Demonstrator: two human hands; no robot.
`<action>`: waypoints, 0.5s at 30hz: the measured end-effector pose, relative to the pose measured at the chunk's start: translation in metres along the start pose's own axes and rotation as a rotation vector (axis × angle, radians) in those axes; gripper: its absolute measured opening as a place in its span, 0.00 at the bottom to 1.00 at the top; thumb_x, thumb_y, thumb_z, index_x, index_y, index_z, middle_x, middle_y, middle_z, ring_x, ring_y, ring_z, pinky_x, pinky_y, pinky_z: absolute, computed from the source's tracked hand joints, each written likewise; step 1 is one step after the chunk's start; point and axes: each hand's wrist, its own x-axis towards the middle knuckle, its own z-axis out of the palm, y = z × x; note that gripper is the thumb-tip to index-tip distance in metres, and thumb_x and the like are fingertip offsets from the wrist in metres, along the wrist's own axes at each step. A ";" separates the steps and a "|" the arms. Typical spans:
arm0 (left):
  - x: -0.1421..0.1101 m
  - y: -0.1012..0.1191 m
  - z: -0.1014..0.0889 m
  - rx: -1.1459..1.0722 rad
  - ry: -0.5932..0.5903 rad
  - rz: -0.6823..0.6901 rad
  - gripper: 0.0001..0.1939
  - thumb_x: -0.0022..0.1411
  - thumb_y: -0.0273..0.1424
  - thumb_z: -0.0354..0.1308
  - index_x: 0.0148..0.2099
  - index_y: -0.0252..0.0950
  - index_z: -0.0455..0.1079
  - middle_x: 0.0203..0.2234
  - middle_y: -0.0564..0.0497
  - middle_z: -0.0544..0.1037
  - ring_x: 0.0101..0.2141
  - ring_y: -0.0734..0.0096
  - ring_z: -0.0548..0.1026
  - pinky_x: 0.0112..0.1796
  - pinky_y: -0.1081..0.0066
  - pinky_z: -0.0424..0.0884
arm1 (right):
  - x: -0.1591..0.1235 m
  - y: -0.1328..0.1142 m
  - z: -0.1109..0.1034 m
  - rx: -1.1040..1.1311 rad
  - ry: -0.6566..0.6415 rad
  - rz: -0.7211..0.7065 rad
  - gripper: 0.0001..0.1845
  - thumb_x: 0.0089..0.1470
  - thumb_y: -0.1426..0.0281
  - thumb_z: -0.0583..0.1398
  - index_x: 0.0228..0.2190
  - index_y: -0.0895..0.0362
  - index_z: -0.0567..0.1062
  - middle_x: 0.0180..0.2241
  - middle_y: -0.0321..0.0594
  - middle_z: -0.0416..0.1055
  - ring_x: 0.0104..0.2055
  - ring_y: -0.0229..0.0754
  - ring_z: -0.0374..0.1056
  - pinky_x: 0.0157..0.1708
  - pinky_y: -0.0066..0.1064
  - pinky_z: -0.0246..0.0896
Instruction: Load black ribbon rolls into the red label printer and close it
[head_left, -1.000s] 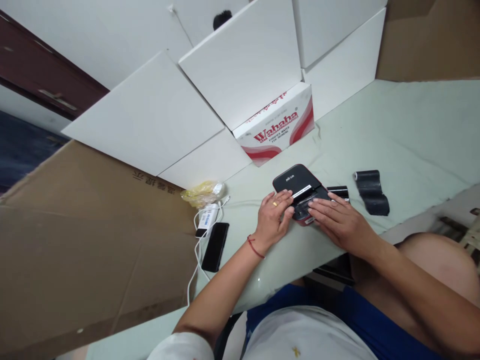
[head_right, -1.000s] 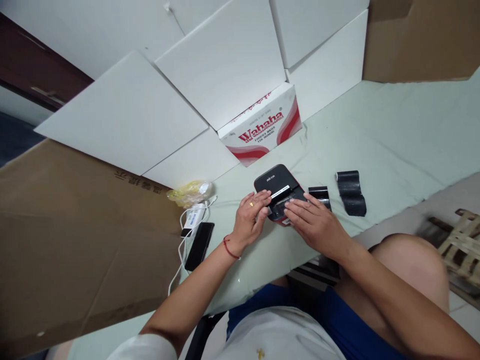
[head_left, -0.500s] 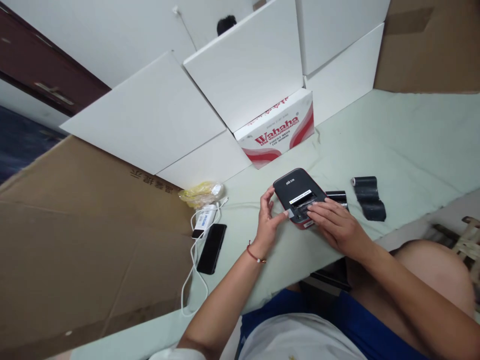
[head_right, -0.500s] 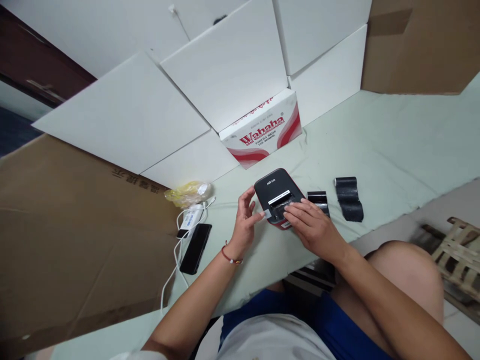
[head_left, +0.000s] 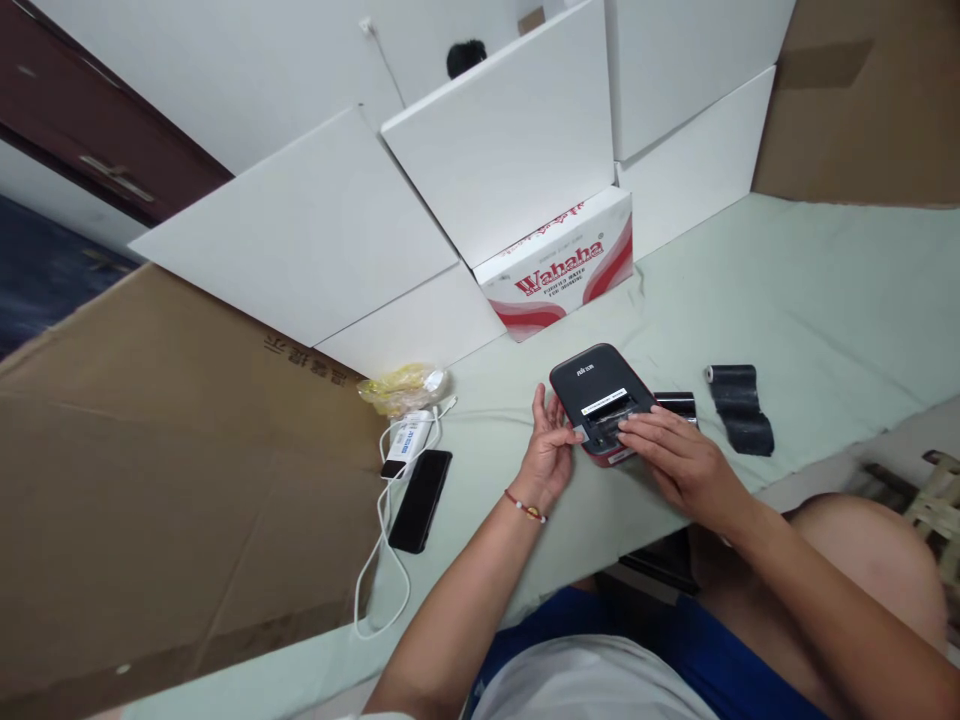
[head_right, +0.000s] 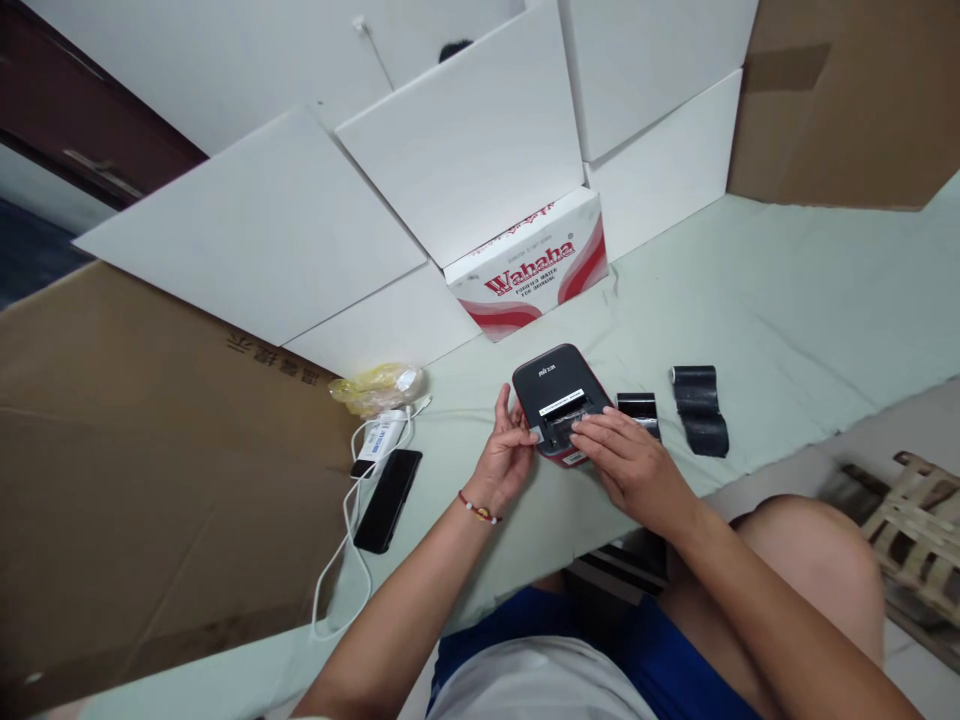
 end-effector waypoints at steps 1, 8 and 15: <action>0.001 -0.001 0.000 -0.007 -0.010 0.000 0.63 0.36 0.16 0.64 0.74 0.57 0.55 0.69 0.53 0.68 0.70 0.63 0.64 0.65 0.67 0.65 | 0.002 0.000 -0.001 -0.005 -0.008 -0.002 0.23 0.64 0.82 0.59 0.59 0.59 0.73 0.56 0.47 0.80 0.62 0.44 0.73 0.67 0.49 0.67; 0.003 -0.007 -0.002 -0.012 -0.053 0.014 0.60 0.36 0.18 0.63 0.72 0.58 0.57 0.74 0.53 0.61 0.71 0.59 0.62 0.62 0.65 0.68 | 0.029 -0.006 -0.018 -0.043 -0.087 -0.018 0.14 0.65 0.79 0.58 0.50 0.59 0.77 0.47 0.44 0.81 0.51 0.46 0.76 0.57 0.44 0.73; 0.001 -0.006 -0.001 0.054 -0.059 0.036 0.50 0.38 0.18 0.65 0.65 0.50 0.67 0.71 0.51 0.66 0.71 0.58 0.62 0.64 0.62 0.66 | 0.104 0.014 -0.033 -0.183 -0.665 0.433 0.19 0.73 0.61 0.51 0.44 0.52 0.81 0.44 0.41 0.82 0.43 0.47 0.78 0.37 0.37 0.65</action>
